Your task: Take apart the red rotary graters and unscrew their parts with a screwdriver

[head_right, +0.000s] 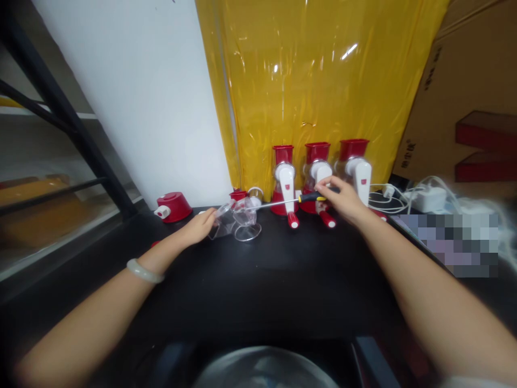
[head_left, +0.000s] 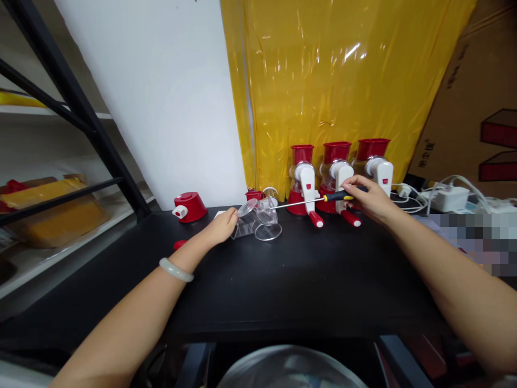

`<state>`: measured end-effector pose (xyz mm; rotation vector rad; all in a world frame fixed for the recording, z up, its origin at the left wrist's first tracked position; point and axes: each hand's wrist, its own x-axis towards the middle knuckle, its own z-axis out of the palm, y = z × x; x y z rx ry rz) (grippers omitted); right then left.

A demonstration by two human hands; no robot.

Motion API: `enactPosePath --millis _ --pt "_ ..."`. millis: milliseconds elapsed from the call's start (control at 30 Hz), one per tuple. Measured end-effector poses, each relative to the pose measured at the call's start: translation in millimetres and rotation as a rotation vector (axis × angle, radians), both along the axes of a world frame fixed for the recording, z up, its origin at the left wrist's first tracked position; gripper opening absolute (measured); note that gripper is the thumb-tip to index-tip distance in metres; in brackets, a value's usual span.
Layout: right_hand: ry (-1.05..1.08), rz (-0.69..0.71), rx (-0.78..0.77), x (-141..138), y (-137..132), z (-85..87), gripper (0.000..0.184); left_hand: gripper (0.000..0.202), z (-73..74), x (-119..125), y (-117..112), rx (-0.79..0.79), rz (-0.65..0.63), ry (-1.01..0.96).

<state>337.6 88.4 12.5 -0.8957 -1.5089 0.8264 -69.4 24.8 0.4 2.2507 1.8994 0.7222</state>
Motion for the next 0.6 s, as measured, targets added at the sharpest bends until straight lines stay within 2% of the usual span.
enactPosePath --millis 100,300,600 --pt "0.004 -0.033 0.036 -0.3 0.5 -0.8 0.036 0.034 -1.1 -1.1 0.8 0.005 0.002 0.007" --pt "0.083 0.049 -0.048 -2.0 -3.4 1.7 0.036 0.035 -1.7 -1.2 1.3 -0.004 0.006 0.002" --pt "0.134 0.158 -0.092 1.7 -3.8 2.8 0.038 0.035 0.5 -0.3 -1.9 -0.006 -0.001 0.004"
